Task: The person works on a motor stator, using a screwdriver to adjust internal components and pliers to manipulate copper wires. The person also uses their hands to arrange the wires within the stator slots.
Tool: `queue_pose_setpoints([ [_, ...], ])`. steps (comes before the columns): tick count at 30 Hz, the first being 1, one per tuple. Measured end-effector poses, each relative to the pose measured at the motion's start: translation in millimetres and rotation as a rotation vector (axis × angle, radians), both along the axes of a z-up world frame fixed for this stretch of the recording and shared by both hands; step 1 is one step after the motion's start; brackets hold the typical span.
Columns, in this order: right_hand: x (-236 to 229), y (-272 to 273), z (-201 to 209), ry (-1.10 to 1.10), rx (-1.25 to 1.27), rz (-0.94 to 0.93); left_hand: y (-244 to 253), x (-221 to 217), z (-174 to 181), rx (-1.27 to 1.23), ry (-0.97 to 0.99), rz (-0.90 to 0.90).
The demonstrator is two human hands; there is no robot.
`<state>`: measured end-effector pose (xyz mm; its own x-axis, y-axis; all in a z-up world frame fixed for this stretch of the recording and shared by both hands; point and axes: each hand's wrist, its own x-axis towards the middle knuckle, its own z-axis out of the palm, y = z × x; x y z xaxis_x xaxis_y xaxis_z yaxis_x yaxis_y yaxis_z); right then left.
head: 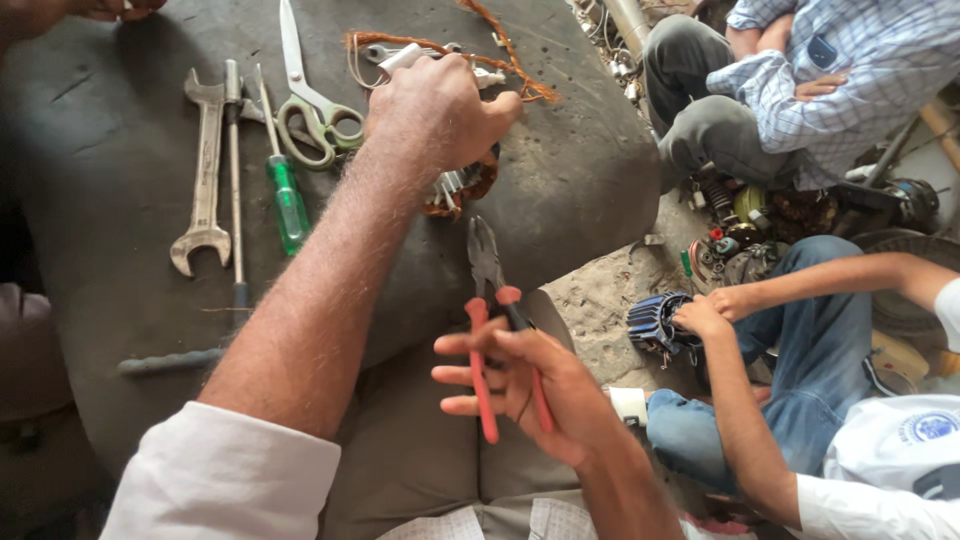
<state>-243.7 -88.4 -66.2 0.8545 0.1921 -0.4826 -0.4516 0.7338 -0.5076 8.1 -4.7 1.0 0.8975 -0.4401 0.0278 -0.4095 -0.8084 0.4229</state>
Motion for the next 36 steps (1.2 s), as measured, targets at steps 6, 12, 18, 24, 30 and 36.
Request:
queue_pose_setpoints([
  [6,21.0,-0.3,13.8,-0.105,0.228,0.063,-6.7,-11.3,2.4,0.013,-0.011,-0.037],
  [12,28.2,-7.3,-2.2,-0.019,0.382,0.049,-10.0,-14.8,3.6,-0.005,-0.027,-0.082],
  [18,27.3,-10.1,-15.7,-0.049,0.521,0.064,-11.9,-15.3,4.4,0.042,0.0,-0.093],
  [24,29.1,-3.6,-8.5,0.051,0.301,0.037,-6.9,-17.3,3.5,0.006,0.013,-0.072],
  [30,30.5,-3.9,-4.8,0.134,-0.092,0.035,-6.3,-17.1,0.8,-0.002,-0.013,-0.072],
  [36,32.7,-16.6,-8.3,0.041,0.591,0.083,-10.2,-16.0,3.3,0.024,0.0,-0.073],
])
